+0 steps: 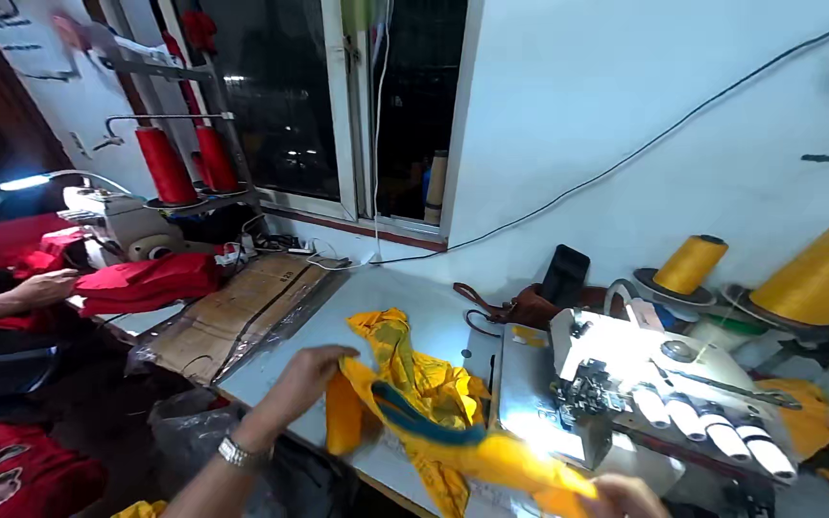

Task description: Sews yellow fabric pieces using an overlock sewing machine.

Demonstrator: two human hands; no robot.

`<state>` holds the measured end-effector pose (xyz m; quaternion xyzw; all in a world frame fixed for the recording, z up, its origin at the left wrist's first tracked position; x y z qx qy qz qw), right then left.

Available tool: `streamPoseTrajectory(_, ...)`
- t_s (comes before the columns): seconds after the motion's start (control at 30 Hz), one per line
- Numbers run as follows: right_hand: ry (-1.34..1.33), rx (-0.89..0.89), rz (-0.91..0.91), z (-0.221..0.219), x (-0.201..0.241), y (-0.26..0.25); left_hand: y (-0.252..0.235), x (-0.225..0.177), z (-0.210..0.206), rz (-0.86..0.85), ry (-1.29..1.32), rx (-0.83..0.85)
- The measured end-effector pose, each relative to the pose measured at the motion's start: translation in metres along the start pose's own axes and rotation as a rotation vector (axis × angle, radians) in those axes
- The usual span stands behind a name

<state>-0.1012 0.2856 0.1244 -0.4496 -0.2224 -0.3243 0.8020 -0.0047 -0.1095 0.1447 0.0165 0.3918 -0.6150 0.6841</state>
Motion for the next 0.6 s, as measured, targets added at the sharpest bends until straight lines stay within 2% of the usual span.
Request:
streamPoseTrajectory(0.1,-0.142,-0.077,0.174,0.044,0.058,-0.065,0.004,-0.023,0.078,-0.082,0.276,-0.261)
streamPoseTrajectory(0.17,-0.368,0.102,0.230,0.058,0.091,-0.106,0.019,-0.039,0.126,-0.183,0.562,-0.346)
streamPoseTrajectory(0.23,-0.626,0.335,0.228,0.048,0.120,-0.138,0.046,-0.055,0.164,-0.195,0.715,-0.326)
streamPoseTrajectory(0.3,-0.693,0.387,0.174,0.004,0.156,-0.159,0.071,-0.057,0.189,-0.149,0.693,-0.199)
streamPoseTrajectory(0.33,-0.557,0.414,0.219,-0.023,0.168,-0.166,0.082,-0.051,0.203,-0.076,0.566,-0.182)
streamPoseTrajectory(0.4,-0.242,0.285,0.321,-0.081,0.192,-0.168,0.106,-0.031,0.244,0.162,0.258,-0.360)
streamPoseTrajectory(0.47,-0.238,0.206,0.383,-0.125,0.225,-0.159,0.145,-0.025,0.296,0.341,0.149,-0.686)
streamPoseTrajectory(0.53,-0.443,0.239,0.437,-0.156,0.260,-0.142,0.199,-0.040,0.341,0.319,0.142,-0.910)
streamPoseTrajectory(0.6,-0.681,0.357,0.455,-0.188,0.285,-0.115,0.264,-0.047,0.381,0.120,0.212,-0.916)
Point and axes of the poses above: each hand's wrist, its own y-axis away from the middle knuckle, its own z-axis out of the back of the hand, x = y × z, the point moved 5 cm from there along -y, towards the middle knuckle, and after that the axes turned 3 degrees about -z, right-handed, at the moved point
